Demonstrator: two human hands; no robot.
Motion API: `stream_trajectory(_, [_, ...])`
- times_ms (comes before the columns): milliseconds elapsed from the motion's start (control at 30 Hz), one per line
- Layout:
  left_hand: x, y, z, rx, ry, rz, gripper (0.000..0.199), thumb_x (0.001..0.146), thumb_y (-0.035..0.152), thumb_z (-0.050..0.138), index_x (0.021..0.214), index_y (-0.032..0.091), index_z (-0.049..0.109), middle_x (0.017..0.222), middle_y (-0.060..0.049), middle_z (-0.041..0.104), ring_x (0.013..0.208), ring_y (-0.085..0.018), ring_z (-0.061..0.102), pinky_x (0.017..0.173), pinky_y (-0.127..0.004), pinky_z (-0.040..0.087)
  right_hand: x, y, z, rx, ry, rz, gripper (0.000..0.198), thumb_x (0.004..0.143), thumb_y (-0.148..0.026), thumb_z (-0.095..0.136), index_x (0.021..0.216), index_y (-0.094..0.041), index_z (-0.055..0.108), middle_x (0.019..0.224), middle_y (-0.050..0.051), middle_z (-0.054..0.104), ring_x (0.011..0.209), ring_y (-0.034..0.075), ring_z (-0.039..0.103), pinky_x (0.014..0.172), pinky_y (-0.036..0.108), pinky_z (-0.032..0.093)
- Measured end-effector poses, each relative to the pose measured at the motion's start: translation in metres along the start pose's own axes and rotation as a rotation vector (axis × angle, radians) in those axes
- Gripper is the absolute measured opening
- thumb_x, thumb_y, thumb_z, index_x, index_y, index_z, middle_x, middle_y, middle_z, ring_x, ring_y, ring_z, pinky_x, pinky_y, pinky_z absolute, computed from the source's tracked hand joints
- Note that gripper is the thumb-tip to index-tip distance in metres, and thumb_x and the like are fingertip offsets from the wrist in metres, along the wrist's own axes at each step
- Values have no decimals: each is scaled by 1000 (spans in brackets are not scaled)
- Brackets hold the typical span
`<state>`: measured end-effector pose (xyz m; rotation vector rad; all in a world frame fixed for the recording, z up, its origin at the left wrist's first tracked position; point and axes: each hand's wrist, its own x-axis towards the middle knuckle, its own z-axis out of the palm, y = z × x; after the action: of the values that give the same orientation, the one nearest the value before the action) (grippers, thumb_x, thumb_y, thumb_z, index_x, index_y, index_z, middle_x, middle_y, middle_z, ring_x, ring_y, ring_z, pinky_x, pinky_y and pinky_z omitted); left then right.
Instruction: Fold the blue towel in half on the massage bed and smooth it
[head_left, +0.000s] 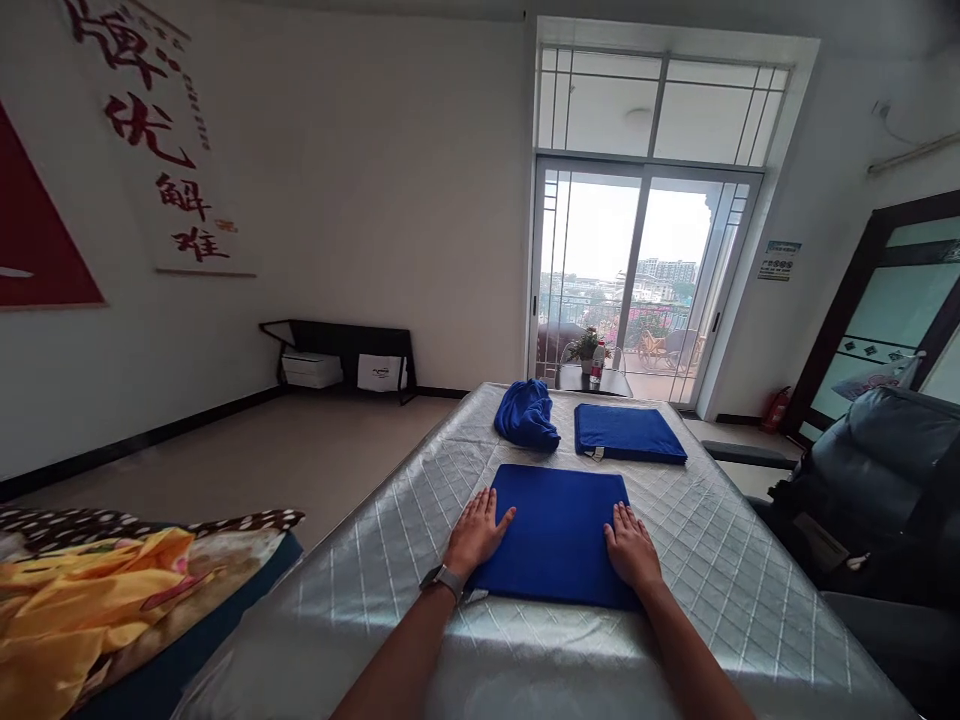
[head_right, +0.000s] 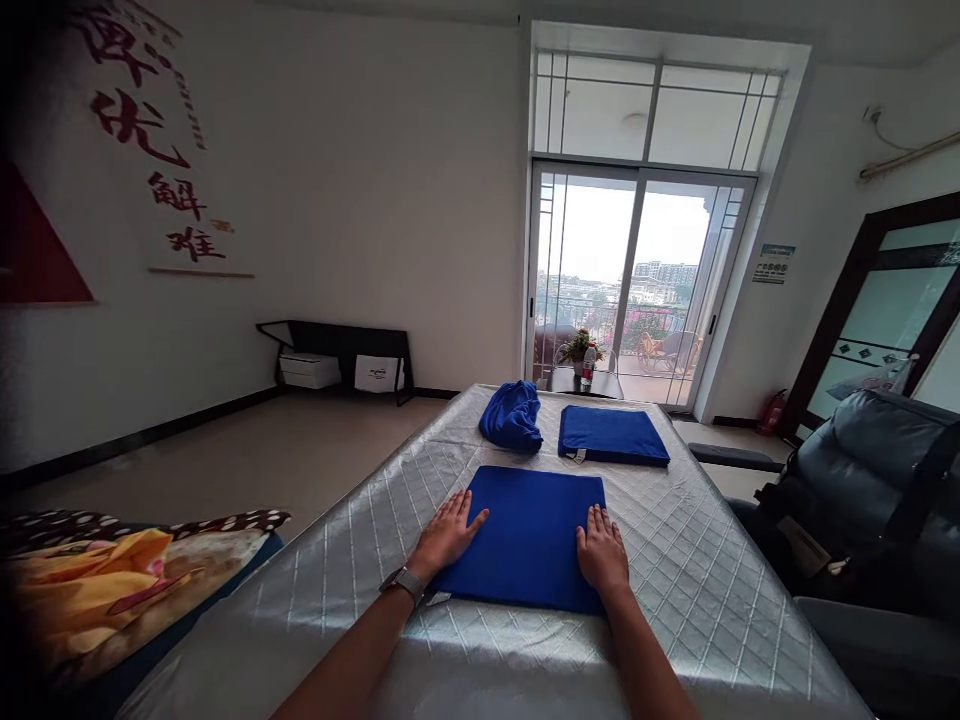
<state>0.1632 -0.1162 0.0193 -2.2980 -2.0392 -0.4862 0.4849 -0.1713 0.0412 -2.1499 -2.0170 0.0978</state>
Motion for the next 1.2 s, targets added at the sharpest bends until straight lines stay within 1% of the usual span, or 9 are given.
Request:
stream_trajectory(233, [-1,0,-3,-9,5,-3,87,97,68,17,153,3,33,160,-22,33,149,-30,29,121,-43,23,-1,-1,-1,-29,0,-5,66,100,-42,19,158,-10,22,166,7,21,153,19,15,123,37,12])
stream_trajectory(433, [-4,4,-10,-13,-13,-19,86,98,66,15,152,1,34,159,-22,34,149,-30,30,121,-43,22,-3,-5,-4,-61,-12,-5,65,101,-40,19,158,-9,21,166,9,20,153,19,14,123,37,12])
stream_trajectory(600, [-6,6,-11,-37,11,-17,83,99,62,14,152,1,34,159,-22,35,149,-30,31,120,-44,24,-4,-11,-10,-153,-37,7,66,100,-39,21,158,-8,21,165,11,19,154,23,10,123,44,8])
stream_trajectory(700, [-5,6,-12,-54,12,-31,80,100,61,18,152,2,34,159,-22,35,149,-31,30,120,-44,24,0,-11,-18,-177,-77,-11,66,99,-41,23,157,-8,25,164,11,23,154,24,13,123,46,7])
stream_trajectory(833, [-5,6,-14,-46,-2,-33,80,99,61,20,152,2,34,160,-21,33,150,-29,29,121,-41,22,13,-7,-27,-145,-81,3,65,99,-39,22,156,-9,29,164,11,25,153,23,18,123,43,10])
stream_trajectory(967, [-6,6,-15,-36,-2,-25,80,100,62,17,153,4,35,160,-20,33,149,-29,30,120,-43,24,33,-5,-31,-98,-66,13,64,99,-37,21,157,-9,28,164,10,24,153,21,17,123,40,12])
stream_trajectory(1100, [-6,5,-14,-38,-1,-25,80,100,62,18,152,4,35,159,-21,34,149,-30,30,120,-44,25,61,-6,-28,-66,-38,3,64,100,-37,20,157,-8,24,166,9,21,153,19,14,123,37,12])
stream_trajectory(1200, [-4,3,-12,-41,17,-12,79,100,62,17,152,6,37,159,-19,36,148,-30,32,120,-46,27,81,-5,-19,-39,-34,5,65,100,-39,19,158,-9,22,166,8,20,153,18,13,123,36,13])
